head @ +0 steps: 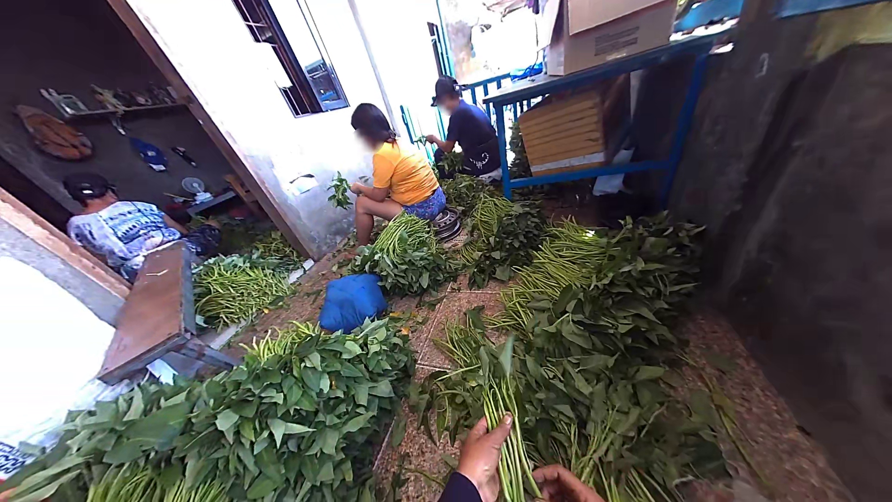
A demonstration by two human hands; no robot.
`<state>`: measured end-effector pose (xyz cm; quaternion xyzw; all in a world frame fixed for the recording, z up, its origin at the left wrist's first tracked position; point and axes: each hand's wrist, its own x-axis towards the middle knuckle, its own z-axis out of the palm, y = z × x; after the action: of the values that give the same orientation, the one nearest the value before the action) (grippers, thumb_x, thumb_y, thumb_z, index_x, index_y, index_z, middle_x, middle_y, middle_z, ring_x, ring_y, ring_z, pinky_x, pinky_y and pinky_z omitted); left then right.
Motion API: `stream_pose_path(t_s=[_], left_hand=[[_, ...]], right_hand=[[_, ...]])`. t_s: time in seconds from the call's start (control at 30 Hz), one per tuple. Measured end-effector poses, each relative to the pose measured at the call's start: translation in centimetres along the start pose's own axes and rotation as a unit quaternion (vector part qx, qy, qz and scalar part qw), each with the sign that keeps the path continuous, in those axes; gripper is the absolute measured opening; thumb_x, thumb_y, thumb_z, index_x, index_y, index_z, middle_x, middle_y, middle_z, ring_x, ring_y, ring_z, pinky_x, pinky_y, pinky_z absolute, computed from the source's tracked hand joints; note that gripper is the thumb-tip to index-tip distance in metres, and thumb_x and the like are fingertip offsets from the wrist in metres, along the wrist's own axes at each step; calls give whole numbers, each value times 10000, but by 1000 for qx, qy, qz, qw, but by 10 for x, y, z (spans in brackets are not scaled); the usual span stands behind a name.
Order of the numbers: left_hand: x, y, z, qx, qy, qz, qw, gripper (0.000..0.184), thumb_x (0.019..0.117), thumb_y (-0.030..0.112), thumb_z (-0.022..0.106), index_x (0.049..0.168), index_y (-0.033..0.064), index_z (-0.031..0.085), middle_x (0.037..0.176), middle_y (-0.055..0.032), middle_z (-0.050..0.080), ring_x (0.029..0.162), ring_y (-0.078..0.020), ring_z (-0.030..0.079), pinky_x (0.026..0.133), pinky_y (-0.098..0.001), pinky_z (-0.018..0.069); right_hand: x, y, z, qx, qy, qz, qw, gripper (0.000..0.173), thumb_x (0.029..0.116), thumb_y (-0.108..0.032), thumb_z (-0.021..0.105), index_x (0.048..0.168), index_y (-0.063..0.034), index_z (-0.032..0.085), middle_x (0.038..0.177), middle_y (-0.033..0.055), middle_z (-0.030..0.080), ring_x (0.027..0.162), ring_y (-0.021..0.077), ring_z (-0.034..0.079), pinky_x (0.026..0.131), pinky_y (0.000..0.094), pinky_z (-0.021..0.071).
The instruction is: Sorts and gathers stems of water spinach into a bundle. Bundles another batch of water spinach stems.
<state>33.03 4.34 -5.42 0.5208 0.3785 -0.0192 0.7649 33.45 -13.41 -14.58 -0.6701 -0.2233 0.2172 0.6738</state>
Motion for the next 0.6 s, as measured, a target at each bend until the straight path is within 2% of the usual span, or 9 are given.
stream_pose_path(t_s=[0.1, 0.17, 0.3, 0.4, 0.47, 0.53, 0.6], left_hand=[[-1, 0, 0, 12, -19, -29, 999, 347, 1052, 192, 593, 1339, 11, 525, 984, -172, 689, 791, -258, 702, 692, -409, 610], [-2, 0, -1, 34, -27, -43, 998, 323, 1050, 194, 595, 1316, 18, 548, 944, -162, 679, 733, -248, 685, 636, -395, 595], [-4, 2, -2, 62, -60, -40, 996, 313, 1055, 189, 582, 1328, 36, 558, 949, -146, 670, 722, -238, 676, 616, -390, 590], [-5, 5, -1, 73, -31, -15, 997, 335, 1068, 170, 550, 1375, 43, 500, 951, -160, 660, 721, -250, 674, 604, -401, 585], [-4, 3, -1, 69, 6, -10, 998, 330, 1064, 159, 557, 1371, 42, 518, 932, -166, 660, 706, -257, 675, 585, -395, 582], [-4, 4, -2, 44, 18, -29, 998, 342, 1079, 173, 526, 1394, 57, 459, 900, -165, 665, 726, -275, 691, 622, -405, 595], [-6, 6, -3, 16, 14, -46, 999, 393, 1103, 189, 466, 1465, 85, 356, 892, -192, 682, 769, -328, 718, 661, -449, 611]], right_hand=[[0, -1, -7, -21, -27, 6, 999, 299, 889, -65, 751, 1169, 9, 680, 953, 89, 718, 829, 165, 698, 781, 363, 596], [1, -3, -11, -27, -44, 22, 998, 276, 870, -61, 769, 1127, 4, 693, 940, 83, 718, 824, 161, 698, 778, 359, 597], [4, 0, -15, -21, -60, 37, 997, 230, 857, -63, 779, 1075, -17, 723, 946, 66, 738, 830, 137, 709, 787, 336, 602], [1, -4, -6, -5, -52, 55, 997, 244, 871, -76, 768, 1097, -12, 702, 948, 71, 727, 835, 146, 705, 803, 344, 599], [-3, -10, 6, -27, -31, 57, 998, 256, 876, -93, 767, 1108, -7, 698, 936, 87, 727, 825, 168, 709, 793, 362, 600], [-6, -13, 17, -18, -38, 60, 997, 271, 893, -125, 759, 1126, -5, 688, 936, 95, 724, 808, 178, 709, 770, 375, 601], [-4, -10, 20, 43, -43, 91, 994, 228, 953, -166, 708, 1121, -13, 685, 947, 88, 724, 781, 170, 713, 733, 368, 618]])
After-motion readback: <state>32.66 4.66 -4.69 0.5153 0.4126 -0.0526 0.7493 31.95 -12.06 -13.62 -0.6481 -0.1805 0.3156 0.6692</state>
